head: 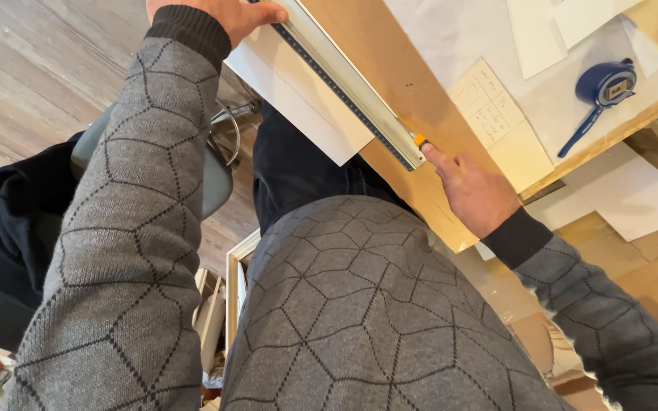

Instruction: Cutting a foam mat board using a utility knife and a metal ruler on a workbench.

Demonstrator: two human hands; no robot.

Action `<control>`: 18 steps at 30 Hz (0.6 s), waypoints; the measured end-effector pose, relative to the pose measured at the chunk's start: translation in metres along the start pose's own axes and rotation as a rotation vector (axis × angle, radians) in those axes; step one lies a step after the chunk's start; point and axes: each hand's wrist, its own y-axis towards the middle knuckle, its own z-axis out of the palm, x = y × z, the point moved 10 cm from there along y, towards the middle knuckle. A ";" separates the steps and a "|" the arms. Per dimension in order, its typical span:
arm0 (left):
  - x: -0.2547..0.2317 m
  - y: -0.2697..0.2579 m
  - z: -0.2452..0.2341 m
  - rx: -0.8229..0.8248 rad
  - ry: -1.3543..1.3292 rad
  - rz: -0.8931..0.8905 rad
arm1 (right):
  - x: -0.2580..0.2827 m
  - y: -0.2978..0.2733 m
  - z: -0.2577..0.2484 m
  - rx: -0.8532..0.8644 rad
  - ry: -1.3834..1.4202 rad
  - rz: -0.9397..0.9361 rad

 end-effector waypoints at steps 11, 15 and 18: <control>-0.001 -0.001 0.000 0.030 0.025 0.023 | -0.012 -0.020 0.003 0.058 -0.038 0.051; 0.002 0.004 0.003 -0.045 0.024 0.089 | -0.027 -0.043 -0.010 0.007 -0.036 0.115; 0.005 0.006 -0.003 -0.106 0.122 0.088 | -0.051 -0.061 -0.013 -0.148 0.105 0.210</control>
